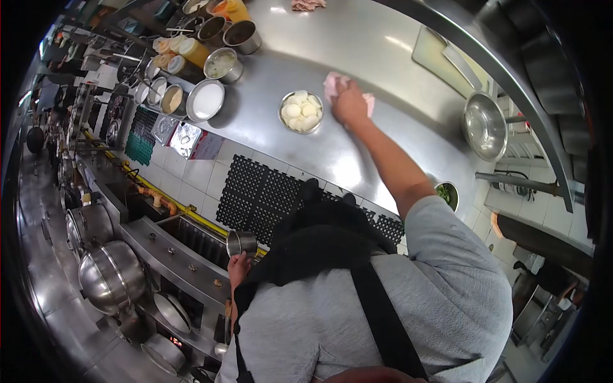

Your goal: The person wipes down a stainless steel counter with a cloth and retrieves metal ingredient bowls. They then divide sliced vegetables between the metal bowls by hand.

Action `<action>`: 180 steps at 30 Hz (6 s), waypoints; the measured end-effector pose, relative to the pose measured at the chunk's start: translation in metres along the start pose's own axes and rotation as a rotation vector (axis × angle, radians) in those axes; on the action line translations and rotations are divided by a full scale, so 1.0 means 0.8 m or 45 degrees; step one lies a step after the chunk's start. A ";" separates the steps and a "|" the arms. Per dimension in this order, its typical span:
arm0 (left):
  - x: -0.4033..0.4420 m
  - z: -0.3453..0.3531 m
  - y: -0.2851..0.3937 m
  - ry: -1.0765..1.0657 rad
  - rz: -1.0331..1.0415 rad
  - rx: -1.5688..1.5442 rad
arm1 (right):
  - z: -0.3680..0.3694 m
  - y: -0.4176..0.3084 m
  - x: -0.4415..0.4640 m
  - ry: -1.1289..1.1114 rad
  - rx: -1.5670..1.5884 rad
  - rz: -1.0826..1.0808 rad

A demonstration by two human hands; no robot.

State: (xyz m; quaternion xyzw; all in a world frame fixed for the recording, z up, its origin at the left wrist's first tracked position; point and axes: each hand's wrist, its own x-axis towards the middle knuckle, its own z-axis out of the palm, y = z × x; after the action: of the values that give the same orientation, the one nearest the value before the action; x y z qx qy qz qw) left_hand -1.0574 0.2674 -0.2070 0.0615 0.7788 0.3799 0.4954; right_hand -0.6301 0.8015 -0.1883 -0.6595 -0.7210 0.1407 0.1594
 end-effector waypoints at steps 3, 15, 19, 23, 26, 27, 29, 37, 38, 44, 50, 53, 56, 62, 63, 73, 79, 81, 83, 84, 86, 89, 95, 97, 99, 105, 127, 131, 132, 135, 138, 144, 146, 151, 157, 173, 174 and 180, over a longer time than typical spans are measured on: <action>-0.002 0.036 0.016 -0.149 0.047 0.154 | -0.002 -0.018 -0.091 -0.030 -0.009 -0.075; -0.112 0.306 0.251 -0.858 1.028 0.867 | -0.096 0.112 -0.310 0.130 0.264 0.004; -0.072 0.440 0.288 -1.060 1.375 0.952 | -0.108 0.155 -0.322 0.244 0.242 0.236; -0.037 0.539 0.300 -1.202 1.576 1.013 | -0.111 0.154 -0.338 0.275 0.158 0.363; -0.010 0.583 0.302 -1.280 1.684 1.000 | -0.097 0.152 -0.342 0.349 0.145 0.447; -0.015 0.586 0.303 -1.366 1.680 1.004 | -0.094 0.151 -0.345 0.359 0.125 0.455; -0.032 0.574 0.326 -1.337 1.540 0.891 | -0.096 0.139 -0.341 0.356 0.116 0.550; 0.040 0.438 0.466 -1.581 0.838 0.582 | -0.080 0.133 -0.326 0.378 0.094 0.746; 0.059 0.429 0.485 -1.457 0.869 0.560 | -0.080 0.137 -0.324 0.322 0.085 0.762; 0.161 0.416 0.538 -1.184 1.091 0.740 | -0.160 0.063 -0.290 0.229 -0.023 0.912; 0.157 0.459 0.509 -1.499 1.458 1.137 | -0.156 0.038 -0.252 0.209 0.678 1.147; 0.152 0.478 0.496 -1.549 1.433 1.059 | -0.130 0.041 -0.241 0.254 0.589 1.024; 0.134 0.487 0.491 -1.489 1.458 1.077 | -0.143 0.016 -0.234 0.400 0.397 0.871; 0.109 0.523 0.464 -1.468 1.563 1.063 | -0.192 -0.063 -0.181 0.363 0.231 0.357; 0.107 0.528 0.462 -1.532 1.573 1.064 | -0.193 -0.082 -0.171 0.307 0.286 0.278; 0.142 0.511 0.454 -1.656 1.340 0.974 | -0.114 -0.131 -0.119 0.147 0.032 -0.020; 0.137 0.507 0.466 -1.641 1.364 1.049 | -0.074 -0.121 -0.118 0.353 -0.073 -0.063; 0.132 0.505 0.472 -1.657 1.348 1.062 | -0.074 -0.121 -0.116 0.379 -0.087 -0.071; 0.132 0.506 0.473 -1.692 1.336 1.082 | -0.074 -0.121 -0.114 0.413 -0.107 -0.060; 0.136 0.507 0.472 -1.710 1.410 1.053 | -0.074 -0.121 -0.112 0.389 -0.126 -0.099; 0.135 0.509 0.472 -1.760 1.486 1.022 | -0.073 -0.119 -0.110 0.404 -0.156 -0.156; 0.125 0.510 0.473 -1.748 1.347 1.061 | -0.071 -0.116 -0.108 0.413 -0.129 -0.164; 0.123 0.516 0.466 -1.711 1.371 1.062 | -0.060 -0.110 -0.112 0.570 -0.033 -0.169; 0.127 0.526 0.463 -1.697 1.734 1.045 | -0.057 -0.112 -0.116 0.621 -0.002 -0.151; 0.128 0.536 0.462 -1.696 1.756 1.044 | -0.069 -0.119 -0.122 0.636 -0.018 -0.121; 0.126 0.547 0.480 -1.713 1.812 1.101 | -0.092 -0.124 -0.142 0.645 0.200 0.029; 0.057 0.563 0.523 -1.622 1.833 1.683 | -0.131 -0.153 -0.115 -0.120 -0.023 0.613; 0.054 0.563 0.521 -1.615 1.848 1.703 | -0.125 -0.156 -0.120 -0.011 -0.033 0.544; 0.050 0.559 0.521 -1.589 1.870 1.712 | -0.126 -0.159 -0.120 -0.006 -0.034 0.556; 0.040 0.555 0.517 -1.523 1.897 1.774 | -0.126 -0.167 -0.116 -0.023 -0.042 0.637; 0.043 0.560 0.510 -1.456 1.927 1.807 | -0.124 -0.166 -0.116 -0.093 0.047 0.702; 0.041 0.563 0.513 -1.460 1.939 1.790 | -0.125 -0.160 -0.119 -0.110 0.128 0.702; 0.041 0.562 0.512 -1.459 1.929 1.783 | -0.123 -0.160 -0.118 -0.072 0.235 0.741; 0.053 0.550 0.493 -1.465 2.006 1.528 | -0.120 -0.162 -0.119 -0.027 0.319 0.780; 0.049 0.558 0.505 -1.495 1.873 1.618 | -0.099 -0.133 -0.117 0.036 0.405 0.740; 0.092 0.567 0.503 -1.640 1.775 1.287 | -0.129 -0.135 -0.113 0.224 1.012 0.644; 0.094 0.565 0.500 -1.650 1.804 1.199 | -0.126 -0.135 -0.115 0.229 1.031 0.664; 0.074 0.555 0.512 -1.577 1.567 1.354 | -0.098 -0.128 -0.098 0.191 1.187 0.809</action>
State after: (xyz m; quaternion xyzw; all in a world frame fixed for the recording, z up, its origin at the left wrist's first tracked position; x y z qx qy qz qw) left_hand -0.8392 0.8194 -0.0805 0.8484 0.2871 0.0752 0.4383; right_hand -0.6843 0.7139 -0.0784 -0.7119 -0.3357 0.4380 0.4343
